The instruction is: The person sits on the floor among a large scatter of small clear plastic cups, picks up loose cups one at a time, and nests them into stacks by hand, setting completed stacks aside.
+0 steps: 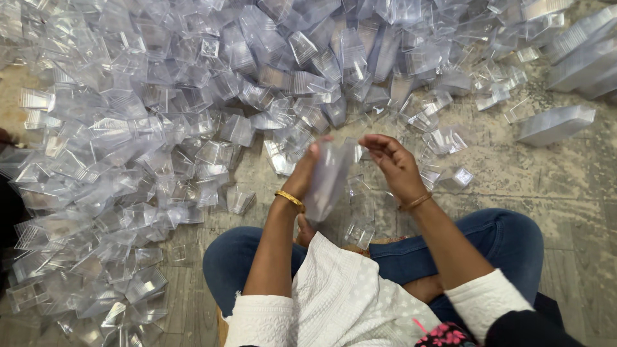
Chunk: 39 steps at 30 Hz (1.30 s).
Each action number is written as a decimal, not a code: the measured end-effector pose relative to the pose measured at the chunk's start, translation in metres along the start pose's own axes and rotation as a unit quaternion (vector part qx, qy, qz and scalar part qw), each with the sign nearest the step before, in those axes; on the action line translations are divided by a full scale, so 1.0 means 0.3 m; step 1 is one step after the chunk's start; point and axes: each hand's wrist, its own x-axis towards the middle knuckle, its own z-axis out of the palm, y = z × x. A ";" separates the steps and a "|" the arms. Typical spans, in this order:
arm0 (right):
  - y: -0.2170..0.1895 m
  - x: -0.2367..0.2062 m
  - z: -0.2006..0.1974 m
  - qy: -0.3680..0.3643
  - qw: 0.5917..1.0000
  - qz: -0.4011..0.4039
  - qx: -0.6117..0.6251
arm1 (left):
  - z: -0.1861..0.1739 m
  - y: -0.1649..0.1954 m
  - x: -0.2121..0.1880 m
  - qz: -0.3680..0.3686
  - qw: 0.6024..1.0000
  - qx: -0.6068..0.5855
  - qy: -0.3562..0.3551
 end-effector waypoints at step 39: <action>-0.267 -0.077 0.272 -0.146 0.794 -0.237 -0.540 | -0.015 -0.009 0.004 0.036 0.956 -0.292 -0.002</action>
